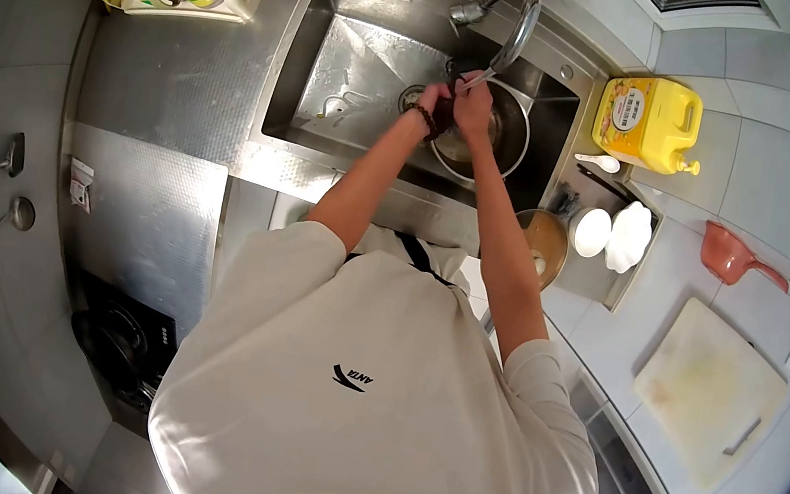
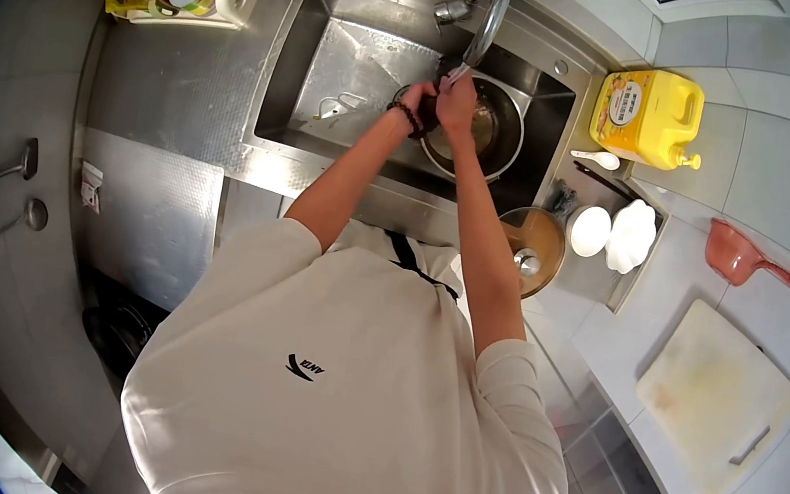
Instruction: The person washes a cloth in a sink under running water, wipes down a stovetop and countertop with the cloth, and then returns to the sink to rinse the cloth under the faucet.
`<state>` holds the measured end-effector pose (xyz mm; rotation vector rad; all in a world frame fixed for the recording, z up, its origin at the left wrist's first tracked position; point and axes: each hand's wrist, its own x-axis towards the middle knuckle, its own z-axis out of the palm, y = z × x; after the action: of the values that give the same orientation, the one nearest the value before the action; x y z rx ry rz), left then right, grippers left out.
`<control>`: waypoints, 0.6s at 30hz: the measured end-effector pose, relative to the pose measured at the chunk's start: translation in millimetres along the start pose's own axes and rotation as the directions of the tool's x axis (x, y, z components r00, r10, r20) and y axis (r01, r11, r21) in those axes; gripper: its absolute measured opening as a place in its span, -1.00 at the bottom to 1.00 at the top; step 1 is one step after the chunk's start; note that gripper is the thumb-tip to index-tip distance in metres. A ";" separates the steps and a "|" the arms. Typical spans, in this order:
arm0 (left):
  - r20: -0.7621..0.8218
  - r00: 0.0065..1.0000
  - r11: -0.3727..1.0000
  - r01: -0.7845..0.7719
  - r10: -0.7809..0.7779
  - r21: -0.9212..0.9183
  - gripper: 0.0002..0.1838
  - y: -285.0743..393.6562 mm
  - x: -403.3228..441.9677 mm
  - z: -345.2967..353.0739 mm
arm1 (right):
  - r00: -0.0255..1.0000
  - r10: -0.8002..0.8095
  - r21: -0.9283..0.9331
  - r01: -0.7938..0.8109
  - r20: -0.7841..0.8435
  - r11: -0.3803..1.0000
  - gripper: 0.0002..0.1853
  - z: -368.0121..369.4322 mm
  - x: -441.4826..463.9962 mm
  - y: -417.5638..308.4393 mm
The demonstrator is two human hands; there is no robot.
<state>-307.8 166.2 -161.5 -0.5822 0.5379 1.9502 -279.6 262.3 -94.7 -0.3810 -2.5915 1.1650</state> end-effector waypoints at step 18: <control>-0.015 0.998 0.998 -0.069 0.069 -0.009 -0.73 3.7 21.3 20.1 | 0.943 -0.333 -0.291 0.316 -0.009 0.903 -0.90 -46.6 -27.6 -37.6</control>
<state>-322.9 191.3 -158.2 -0.5909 0.5654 2.0159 -242.4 260.5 -40.3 -0.0305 -2.6417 0.6589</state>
